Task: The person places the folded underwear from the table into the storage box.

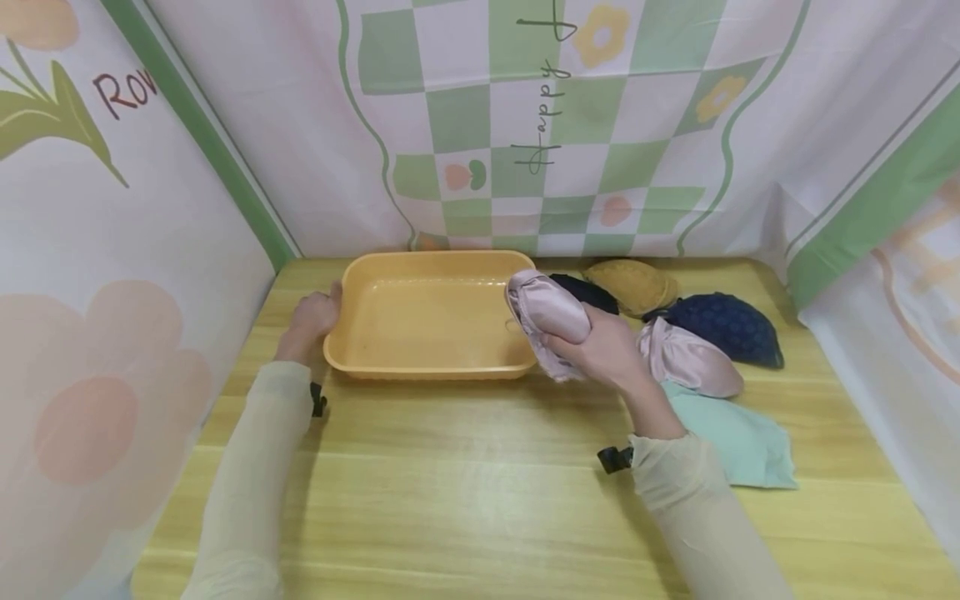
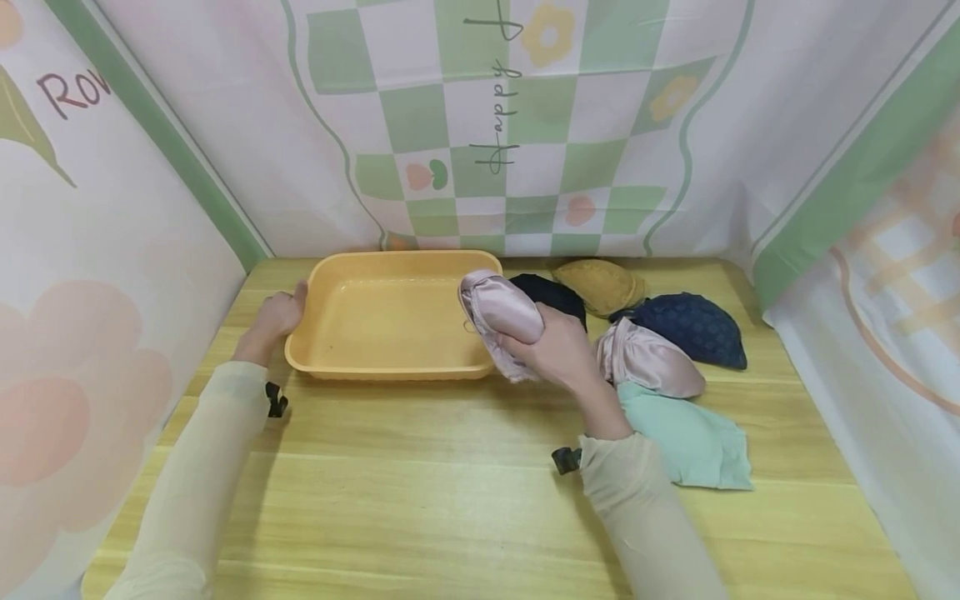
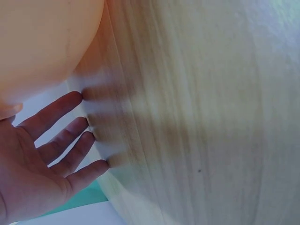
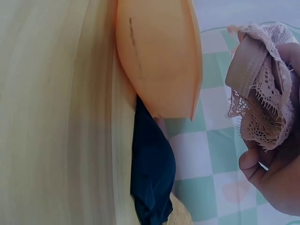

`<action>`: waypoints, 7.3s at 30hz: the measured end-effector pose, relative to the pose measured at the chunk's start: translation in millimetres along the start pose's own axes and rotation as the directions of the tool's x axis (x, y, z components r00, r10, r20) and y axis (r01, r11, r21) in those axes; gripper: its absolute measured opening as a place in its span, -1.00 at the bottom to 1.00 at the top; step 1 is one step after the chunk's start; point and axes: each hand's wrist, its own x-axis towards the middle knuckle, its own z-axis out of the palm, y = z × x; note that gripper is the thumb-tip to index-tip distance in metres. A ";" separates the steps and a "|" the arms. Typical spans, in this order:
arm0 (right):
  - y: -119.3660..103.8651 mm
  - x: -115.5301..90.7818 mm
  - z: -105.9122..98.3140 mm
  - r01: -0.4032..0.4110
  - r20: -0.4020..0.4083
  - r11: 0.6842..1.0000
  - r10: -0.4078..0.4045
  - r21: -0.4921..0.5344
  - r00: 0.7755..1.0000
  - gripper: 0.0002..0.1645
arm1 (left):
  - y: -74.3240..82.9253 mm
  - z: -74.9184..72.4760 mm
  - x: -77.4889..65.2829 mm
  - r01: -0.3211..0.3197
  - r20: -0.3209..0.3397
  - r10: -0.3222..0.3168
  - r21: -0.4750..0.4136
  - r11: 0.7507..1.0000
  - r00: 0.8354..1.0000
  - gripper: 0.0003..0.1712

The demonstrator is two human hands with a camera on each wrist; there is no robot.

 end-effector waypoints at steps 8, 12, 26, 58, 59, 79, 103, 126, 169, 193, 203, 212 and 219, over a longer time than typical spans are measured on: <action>-10.0 9.0 2.5 0.042 -0.015 0.999 -0.042 0.000 0.999 -0.39 | 2.1 -1.3 -2.3 -0.003 0.001 0.003 -0.009 1.000 1.000 0.10; -13.5 13.3 4.3 0.064 -0.016 0.998 -0.064 -0.001 0.998 -0.39 | 1.7 -1.8 -2.6 -0.002 0.004 0.002 -0.008 1.000 1.000 0.09; -21.5 30.7 17.3 0.125 0.001 0.992 -0.125 -0.008 0.992 -0.41 | -0.7 -3.1 -1.9 0.003 0.027 -0.003 0.006 1.000 1.000 0.06; -39.1 54.6 55.5 0.277 0.125 0.947 -0.258 -0.162 0.958 -0.40 | -3.1 -0.4 3.0 -0.012 -0.012 0.012 0.018 1.000 1.000 0.10; -39.7 54.6 56.8 0.288 0.131 0.941 -0.268 -0.177 0.955 -0.41 | -2.9 -0.4 3.2 -0.011 -0.010 0.011 0.016 1.000 1.000 0.09; -38.4 46.9 57.8 0.349 0.240 0.900 -0.290 -0.261 0.927 -0.18 | -0.4 -1.2 1.7 0.002 0.005 -0.002 0.013 1.000 1.000 0.10; -22.8 33.4 39.5 0.258 0.198 0.952 -0.225 -0.163 0.954 -0.29 | -0.5 -1.3 1.3 -0.020 0.010 0.019 0.029 0.999 1.000 0.10; -8.8 18.3 14.8 0.200 0.151 0.974 -0.183 -0.105 0.971 -0.22 | -1.6 -0.4 0.4 -0.020 -0.003 0.020 0.007 1.000 1.000 0.09; 20.1 -19.8 -22.6 0.119 0.044 0.984 -0.114 -0.136 0.992 -0.24 | -2.6 -0.6 2.4 -0.017 0.028 0.017 -0.004 1.000 0.999 0.13; 33.3 -46.6 -42.3 0.075 0.041 0.984 -0.069 -0.162 0.997 -0.22 | -2.2 0.4 -0.3 -0.004 0.029 0.004 -0.006 1.000 1.000 0.16; 38.7 -54.3 -49.2 0.051 0.030 0.987 -0.047 -0.154 0.998 -0.19 | -1.9 -1.1 -0.3 -0.022 0.024 0.021 0.028 0.999 0.999 0.14; 41.5 -62.4 -56.1 0.031 0.029 0.986 -0.027 -0.164 0.999 -0.19 | -1.6 0.1 0.5 -0.014 0.039 0.013 0.020 1.000 0.999 0.15; 44.9 -66.0 -58.5 0.038 0.040 0.984 -0.032 -0.172 0.999 -0.20 | -1.6 -0.1 -0.3 -0.024 0.030 0.023 0.026 0.999 0.999 0.15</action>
